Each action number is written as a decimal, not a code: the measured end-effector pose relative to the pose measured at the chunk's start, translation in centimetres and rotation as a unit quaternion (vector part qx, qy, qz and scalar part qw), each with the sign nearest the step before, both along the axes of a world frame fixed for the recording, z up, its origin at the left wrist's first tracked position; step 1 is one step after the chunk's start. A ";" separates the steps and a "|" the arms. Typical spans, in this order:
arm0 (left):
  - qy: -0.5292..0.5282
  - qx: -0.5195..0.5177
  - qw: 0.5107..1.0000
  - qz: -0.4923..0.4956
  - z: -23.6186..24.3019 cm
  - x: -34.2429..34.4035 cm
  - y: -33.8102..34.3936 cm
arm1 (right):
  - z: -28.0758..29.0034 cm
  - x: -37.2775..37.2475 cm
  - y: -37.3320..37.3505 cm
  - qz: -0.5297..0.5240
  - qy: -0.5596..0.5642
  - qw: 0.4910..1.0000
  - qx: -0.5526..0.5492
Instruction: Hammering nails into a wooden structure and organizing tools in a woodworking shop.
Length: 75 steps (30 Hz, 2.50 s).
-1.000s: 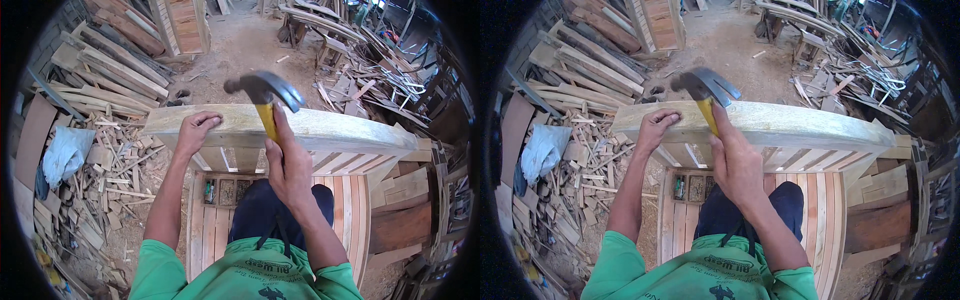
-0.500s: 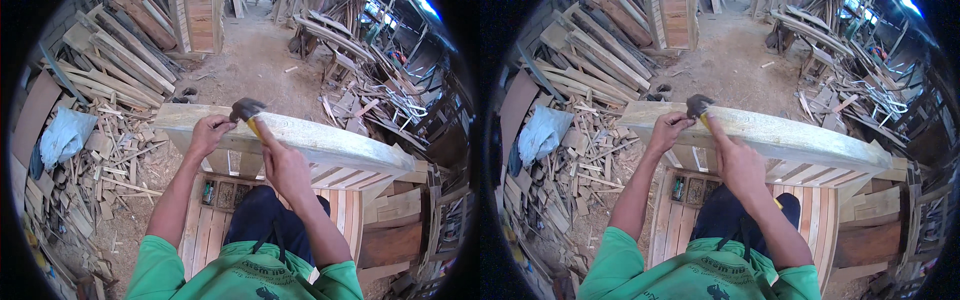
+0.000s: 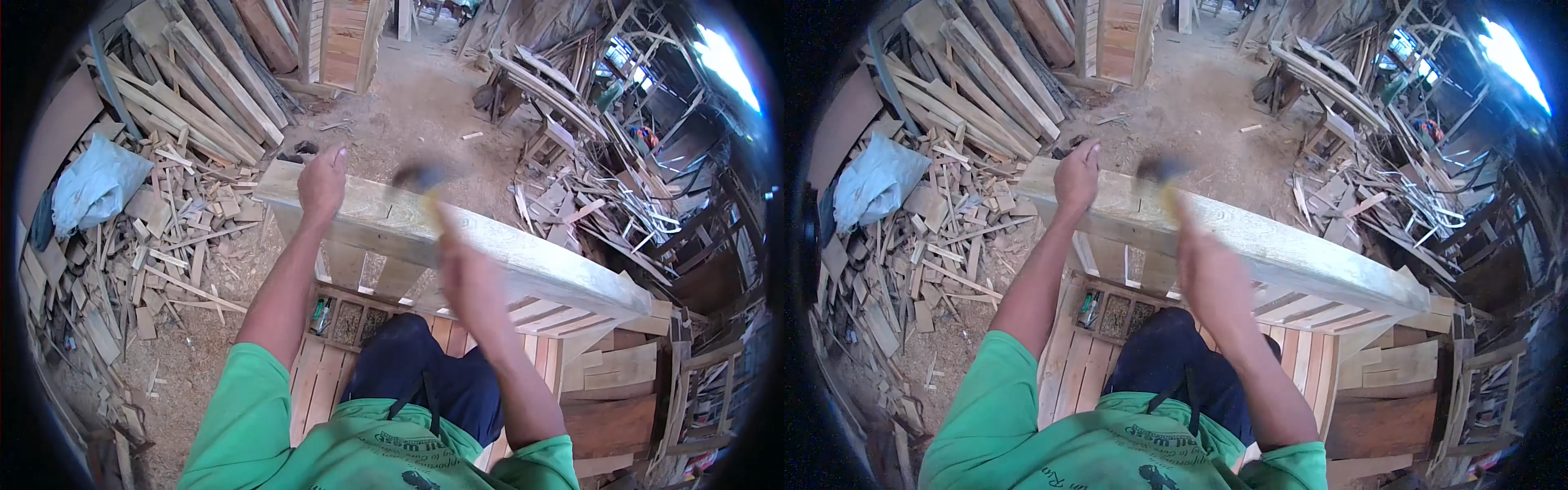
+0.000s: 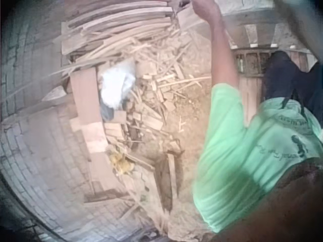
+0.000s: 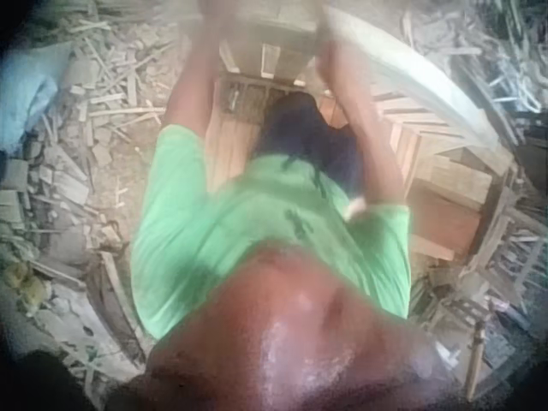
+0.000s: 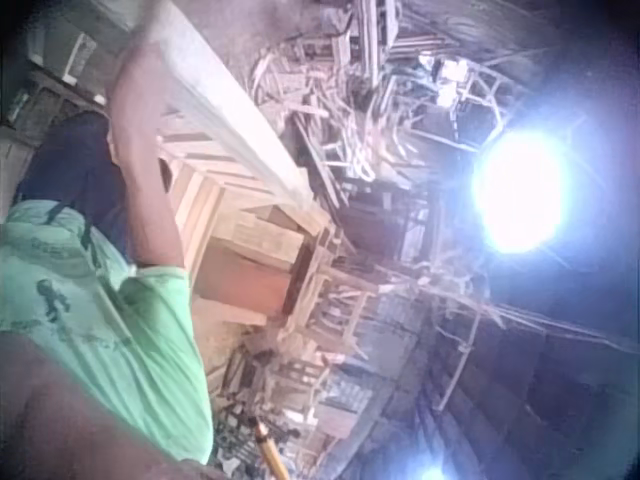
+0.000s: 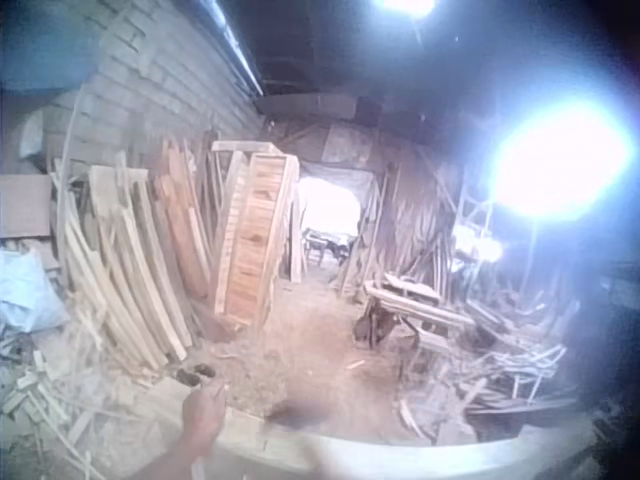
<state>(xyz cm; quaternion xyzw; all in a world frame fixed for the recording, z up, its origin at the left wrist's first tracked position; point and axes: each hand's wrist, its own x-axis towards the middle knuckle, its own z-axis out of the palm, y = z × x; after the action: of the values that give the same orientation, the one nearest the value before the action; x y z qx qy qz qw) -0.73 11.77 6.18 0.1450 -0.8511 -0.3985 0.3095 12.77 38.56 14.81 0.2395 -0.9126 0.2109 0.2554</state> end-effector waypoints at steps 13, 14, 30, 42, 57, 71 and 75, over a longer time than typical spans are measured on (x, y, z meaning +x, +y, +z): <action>0.047 0.040 0.998 0.006 0.2 0.1 0.6 | -1.0 -0.7 2.3 0.085 0.085 0.936 -0.331; 0.026 0.049 0.998 0.003 -0.1 0.9 -0.4 | -1.1 0.9 0.7 0.009 0.013 1.000 -0.009; 0.069 0.073 0.994 -0.039 -1.4 0.0 -0.6 | 6.9 1.8 -0.7 0.199 -0.204 0.802 -0.526; 0.147 0.122 0.982 -0.017 -1.7 -0.4 -0.9 | 1.9 -8.4 -3.7 0.173 -0.153 0.953 0.195; 0.153 0.212 0.964 -0.045 -1.5 0.0 -1.1 | 6.8 -12.4 -8.2 0.249 -0.081 0.848 0.461; 0.128 0.172 0.975 -0.054 -1.1 1.0 -1.0 | 2.0 -11.4 2.2 0.126 -0.071 0.932 0.333; 0.153 0.096 0.983 -0.033 -2.0 0.2 -1.4 | -1.7 -9.7 3.7 0.104 -0.009 0.976 0.190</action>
<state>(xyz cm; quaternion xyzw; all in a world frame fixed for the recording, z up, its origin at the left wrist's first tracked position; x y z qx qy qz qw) -0.56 10.38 4.23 0.0824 -0.7559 -0.5057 0.4076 3.05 42.27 13.13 0.3750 -0.9085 0.0613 0.1738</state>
